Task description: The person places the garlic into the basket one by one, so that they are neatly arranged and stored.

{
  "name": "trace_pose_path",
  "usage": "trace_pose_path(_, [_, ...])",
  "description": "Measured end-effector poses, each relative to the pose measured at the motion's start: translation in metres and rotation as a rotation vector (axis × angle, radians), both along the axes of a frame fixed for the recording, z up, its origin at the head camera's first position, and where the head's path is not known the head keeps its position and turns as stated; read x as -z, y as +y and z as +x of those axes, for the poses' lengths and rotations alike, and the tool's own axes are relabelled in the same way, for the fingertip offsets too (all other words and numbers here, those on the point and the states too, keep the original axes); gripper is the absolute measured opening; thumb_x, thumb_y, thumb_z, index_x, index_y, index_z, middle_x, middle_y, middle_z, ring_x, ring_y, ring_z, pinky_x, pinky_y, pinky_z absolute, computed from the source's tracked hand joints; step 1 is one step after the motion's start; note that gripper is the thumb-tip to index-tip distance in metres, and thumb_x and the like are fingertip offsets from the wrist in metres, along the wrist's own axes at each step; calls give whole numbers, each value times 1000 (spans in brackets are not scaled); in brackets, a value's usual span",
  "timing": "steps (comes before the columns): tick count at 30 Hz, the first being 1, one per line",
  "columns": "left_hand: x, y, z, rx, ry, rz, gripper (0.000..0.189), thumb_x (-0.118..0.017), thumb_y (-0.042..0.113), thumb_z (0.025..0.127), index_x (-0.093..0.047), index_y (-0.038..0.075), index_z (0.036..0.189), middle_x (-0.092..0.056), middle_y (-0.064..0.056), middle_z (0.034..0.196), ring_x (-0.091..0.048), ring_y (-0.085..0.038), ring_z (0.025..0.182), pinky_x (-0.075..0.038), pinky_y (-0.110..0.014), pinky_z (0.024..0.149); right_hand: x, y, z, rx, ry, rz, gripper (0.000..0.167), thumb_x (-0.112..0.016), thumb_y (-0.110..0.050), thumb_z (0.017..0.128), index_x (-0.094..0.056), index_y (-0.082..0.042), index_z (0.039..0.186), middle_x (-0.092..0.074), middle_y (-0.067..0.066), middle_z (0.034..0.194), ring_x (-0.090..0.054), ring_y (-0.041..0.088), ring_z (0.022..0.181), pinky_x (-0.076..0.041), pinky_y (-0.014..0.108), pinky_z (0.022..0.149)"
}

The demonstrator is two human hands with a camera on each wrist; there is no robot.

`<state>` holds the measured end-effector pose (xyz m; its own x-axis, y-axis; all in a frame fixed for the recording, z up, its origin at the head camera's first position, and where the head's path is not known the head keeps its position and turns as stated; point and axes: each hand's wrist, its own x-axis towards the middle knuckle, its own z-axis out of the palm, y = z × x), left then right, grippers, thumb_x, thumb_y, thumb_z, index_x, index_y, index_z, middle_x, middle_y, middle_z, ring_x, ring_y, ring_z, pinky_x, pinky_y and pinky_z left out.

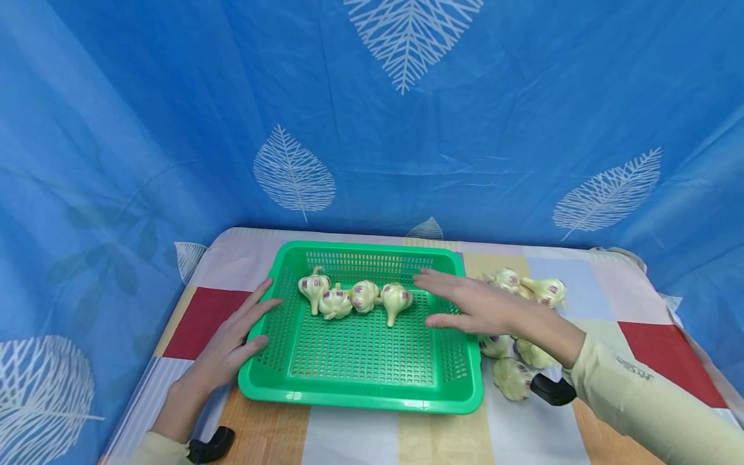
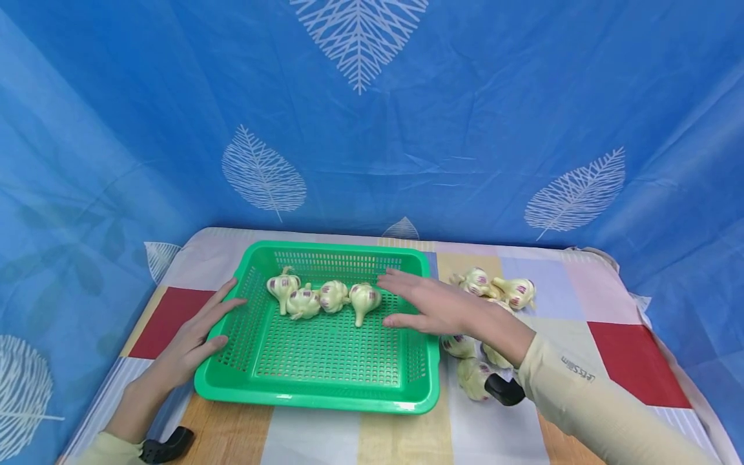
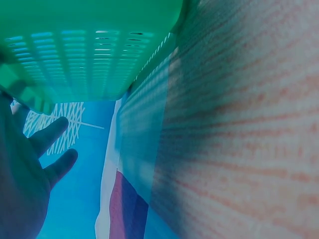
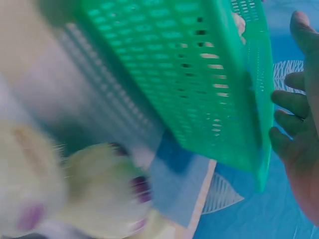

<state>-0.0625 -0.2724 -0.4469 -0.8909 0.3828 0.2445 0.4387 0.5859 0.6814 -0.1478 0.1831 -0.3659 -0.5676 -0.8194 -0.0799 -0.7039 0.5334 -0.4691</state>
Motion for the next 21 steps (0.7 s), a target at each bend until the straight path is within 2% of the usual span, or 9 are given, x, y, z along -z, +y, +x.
trace_pose_path(4, [0,0,0,6,1,1,65,-64,12,88,-47,12,150,-18,-3,167,-26,-25,148,-48,-64,93,4,16,14,14,32,-13,73,-58,-50,100,-34,-11,158,-26,7,164,-20,31,151,-30,57,113])
trace_pose_path(8, [1,-1,0,5,10,-8,65,-65,12,88,-47,12,150,-19,-4,167,-26,-23,148,-49,-62,92,10,31,30,29,100,15,76,-58,-50,99,-28,-16,160,-17,0,167,-13,28,153,-31,57,113])
trace_pose_path(14, [1,-2,1,-3,0,-11,65,-64,11,87,-47,11,150,-19,-4,167,-27,-25,147,-52,-57,91,17,52,53,113,184,54,80,-62,-51,97,-29,-13,160,-18,3,168,-8,26,154,-30,55,113])
trace_pose_path(16, [1,-1,1,-5,0,-6,65,-64,11,87,-47,11,150,-19,-3,167,-27,-26,147,-52,-58,91,19,60,61,173,177,50,81,-63,-51,96,-29,-13,160,-18,2,168,-9,26,154,-27,50,116])
trace_pose_path(19, [2,0,0,-5,4,-6,65,-64,11,87,-47,12,150,-19,-4,167,-27,-25,147,-51,-59,91,24,75,74,253,175,19,82,-67,-45,95,-28,-15,160,-17,1,168,-11,27,153,-15,32,120])
trace_pose_path(21, [2,0,1,-6,5,-7,65,-64,11,87,-47,13,150,-19,-4,167,-26,-25,147,-50,-60,91,29,85,83,297,179,-5,82,-70,-40,94,-28,-15,161,-19,1,168,-11,26,153,-6,17,116])
